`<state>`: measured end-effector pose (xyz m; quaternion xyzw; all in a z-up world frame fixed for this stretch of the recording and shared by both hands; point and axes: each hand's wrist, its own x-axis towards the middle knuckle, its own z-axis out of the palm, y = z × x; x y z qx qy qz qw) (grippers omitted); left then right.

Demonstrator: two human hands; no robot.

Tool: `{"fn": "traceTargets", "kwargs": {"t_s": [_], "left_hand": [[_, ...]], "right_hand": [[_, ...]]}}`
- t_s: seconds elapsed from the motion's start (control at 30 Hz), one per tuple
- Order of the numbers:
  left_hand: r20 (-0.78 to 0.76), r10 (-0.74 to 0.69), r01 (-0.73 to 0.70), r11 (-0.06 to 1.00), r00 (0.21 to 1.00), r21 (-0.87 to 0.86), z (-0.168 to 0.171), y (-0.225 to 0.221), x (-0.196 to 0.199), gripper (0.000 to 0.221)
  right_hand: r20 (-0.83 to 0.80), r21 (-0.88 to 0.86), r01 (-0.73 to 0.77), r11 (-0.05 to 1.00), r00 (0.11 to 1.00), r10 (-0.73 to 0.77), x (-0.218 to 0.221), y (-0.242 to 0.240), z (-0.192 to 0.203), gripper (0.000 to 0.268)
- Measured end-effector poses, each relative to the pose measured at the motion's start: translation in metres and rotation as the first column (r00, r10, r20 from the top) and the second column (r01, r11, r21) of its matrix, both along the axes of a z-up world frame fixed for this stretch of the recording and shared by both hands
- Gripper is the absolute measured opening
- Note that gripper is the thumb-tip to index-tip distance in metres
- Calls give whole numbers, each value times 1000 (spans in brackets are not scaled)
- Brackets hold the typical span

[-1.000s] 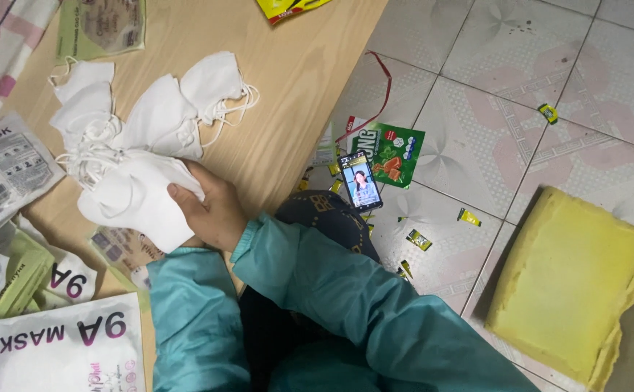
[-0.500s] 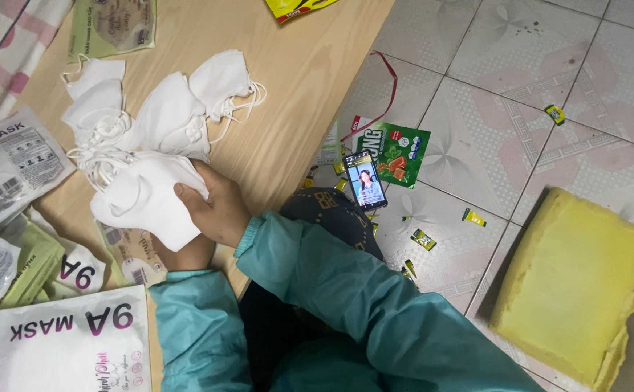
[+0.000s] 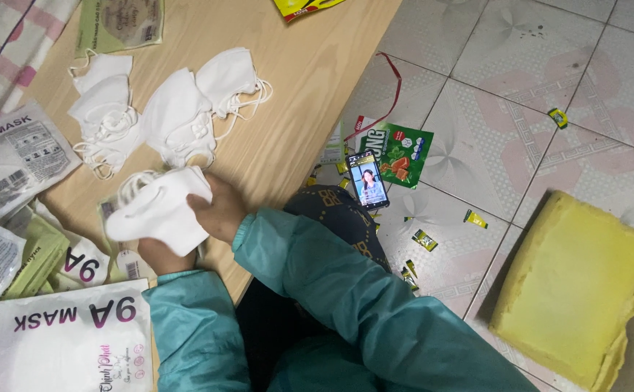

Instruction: The person picks up face masks from a wooden surface and places them inside plastic packaging sleeves.

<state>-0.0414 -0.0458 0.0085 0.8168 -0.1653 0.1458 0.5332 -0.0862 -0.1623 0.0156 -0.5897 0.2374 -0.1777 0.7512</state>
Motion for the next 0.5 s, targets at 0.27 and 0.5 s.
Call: {"fn": "traceTargets", "kwargs": {"t_s": [0.27,0.5], "left_hand": [[-41,51,-56,992,998,-116,-24,12,15,20],[-124,117,-139,972,985,-191,-63,46,45,8]], "right_hand": [[-232,-468,-209,858,967,109,-16,-21,15,49],[-352,-783,-354,511,930,105,-28,-27,16,62]]}}
